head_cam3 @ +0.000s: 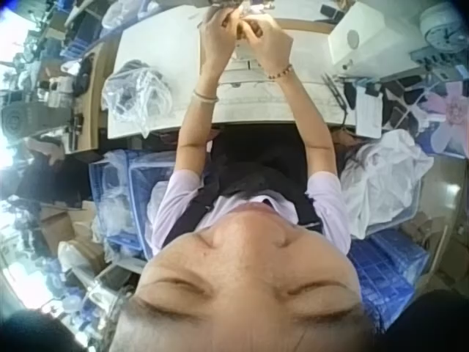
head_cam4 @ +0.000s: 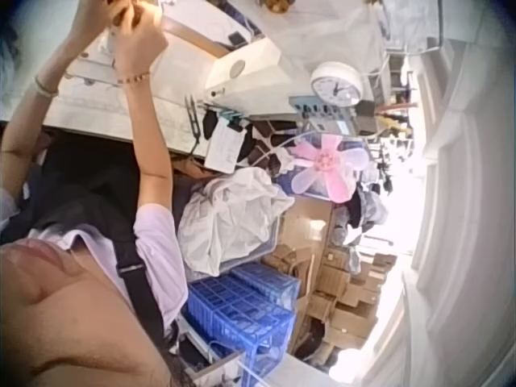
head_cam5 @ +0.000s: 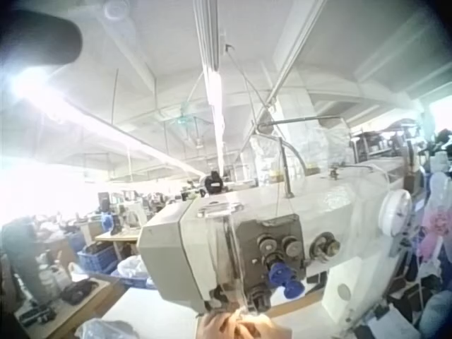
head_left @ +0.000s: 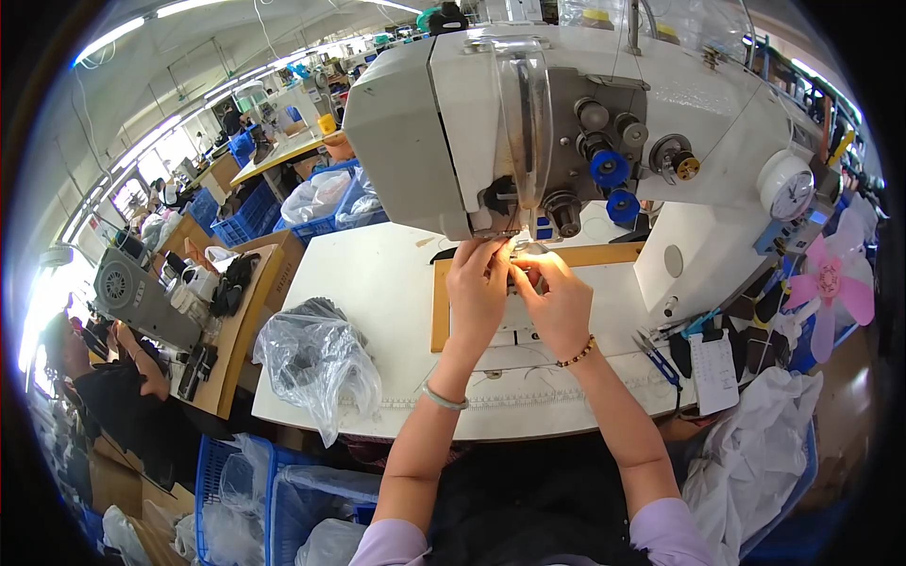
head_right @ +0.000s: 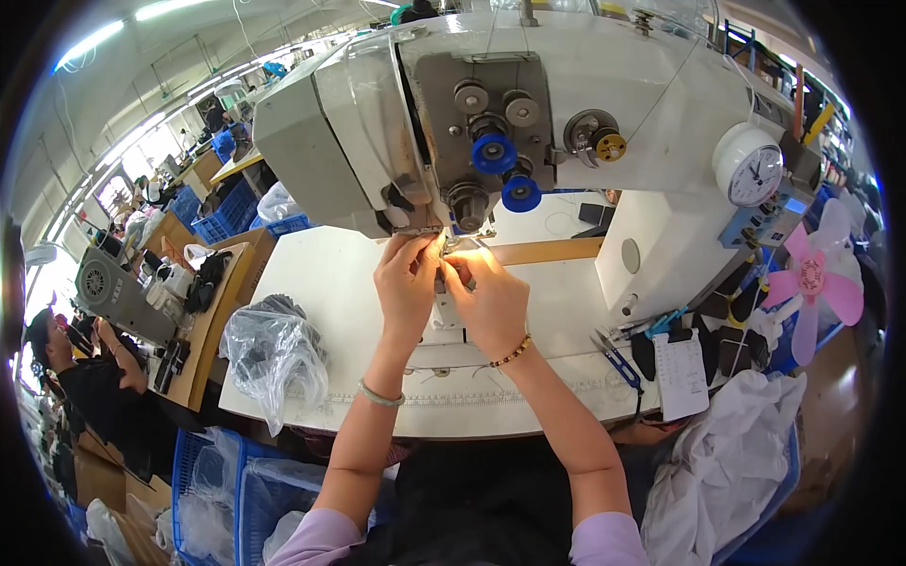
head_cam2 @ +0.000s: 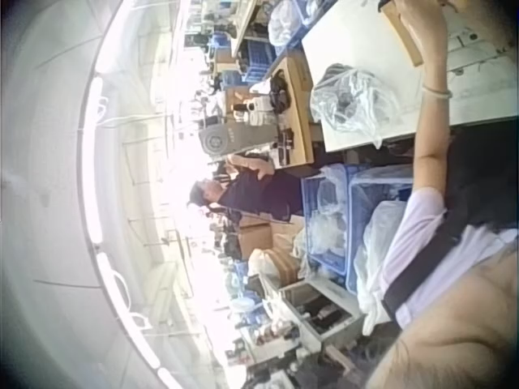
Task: Operating a heavy-duty sewing machine to stitch shoe components and sorting finished pieces.
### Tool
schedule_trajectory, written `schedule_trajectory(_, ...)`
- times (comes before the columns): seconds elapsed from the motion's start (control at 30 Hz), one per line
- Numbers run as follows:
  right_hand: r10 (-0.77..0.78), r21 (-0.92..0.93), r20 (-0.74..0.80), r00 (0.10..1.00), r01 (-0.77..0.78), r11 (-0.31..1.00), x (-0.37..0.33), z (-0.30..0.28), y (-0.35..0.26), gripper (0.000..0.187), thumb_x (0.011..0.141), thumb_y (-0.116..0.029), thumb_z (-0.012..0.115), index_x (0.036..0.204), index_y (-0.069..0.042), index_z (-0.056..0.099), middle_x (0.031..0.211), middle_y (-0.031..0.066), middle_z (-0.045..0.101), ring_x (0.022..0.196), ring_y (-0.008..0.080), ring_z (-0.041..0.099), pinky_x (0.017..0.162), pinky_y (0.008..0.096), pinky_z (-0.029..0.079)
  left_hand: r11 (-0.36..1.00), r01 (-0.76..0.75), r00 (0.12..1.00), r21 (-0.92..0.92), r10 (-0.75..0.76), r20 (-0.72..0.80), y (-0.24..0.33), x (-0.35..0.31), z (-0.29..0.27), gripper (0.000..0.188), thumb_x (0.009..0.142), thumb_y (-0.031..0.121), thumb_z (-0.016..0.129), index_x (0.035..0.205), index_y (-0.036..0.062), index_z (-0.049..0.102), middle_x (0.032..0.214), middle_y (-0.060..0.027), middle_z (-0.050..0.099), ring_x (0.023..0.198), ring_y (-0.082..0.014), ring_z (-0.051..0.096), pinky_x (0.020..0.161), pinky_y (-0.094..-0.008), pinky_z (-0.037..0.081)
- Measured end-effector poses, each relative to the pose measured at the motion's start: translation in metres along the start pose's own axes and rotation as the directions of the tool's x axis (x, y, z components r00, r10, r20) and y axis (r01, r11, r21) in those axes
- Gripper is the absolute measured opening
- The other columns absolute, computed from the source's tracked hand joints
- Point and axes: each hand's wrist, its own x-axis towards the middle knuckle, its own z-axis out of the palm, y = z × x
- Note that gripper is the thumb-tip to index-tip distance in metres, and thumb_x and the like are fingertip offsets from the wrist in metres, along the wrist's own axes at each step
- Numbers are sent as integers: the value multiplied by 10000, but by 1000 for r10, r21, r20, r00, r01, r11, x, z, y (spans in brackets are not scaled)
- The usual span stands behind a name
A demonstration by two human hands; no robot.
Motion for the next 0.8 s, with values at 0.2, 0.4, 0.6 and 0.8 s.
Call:
schedule_trajectory(0.2,98,58,35,995,-100,993,-5,-14,1,135,811,-144,680,923,-93,625,713,-3,570,473,106,481,458,239,403,995,-96,992,38,92,88,-7,7,-9,99,852,20,614,931,-28,648,884,-111,618,624,-189,574,567,-277,455)
schedule_trajectory(0.4,155,484,-197,968,-41,874,13,-56,8,210,861,-147,656,1020,-49,560,774,-21,521,547,38,423,453,186,345,964,-233,972,127,228,58,-14,3,-7,85,852,17,611,924,-23,635,927,-116,596,671,-237,580,578,-297,457)
schedule_trajectory(0.6,409,721,147,901,-380,579,42,-98,-1,335,953,-327,519,1080,-17,528,998,29,573,755,104,522,623,242,404,963,-259,966,71,258,22,-13,-18,-17,98,823,18,645,916,-5,626,1039,-66,573,695,-200,524,632,-298,466)
schedule_trajectory(0.8,349,814,296,889,-426,395,72,-90,-7,433,955,-408,491,1153,-25,532,1068,37,595,945,140,562,839,329,460,939,-341,910,53,315,268,-15,-5,-26,107,821,22,631,923,-9,618,1147,-94,591,795,-246,565,710,-332,475)
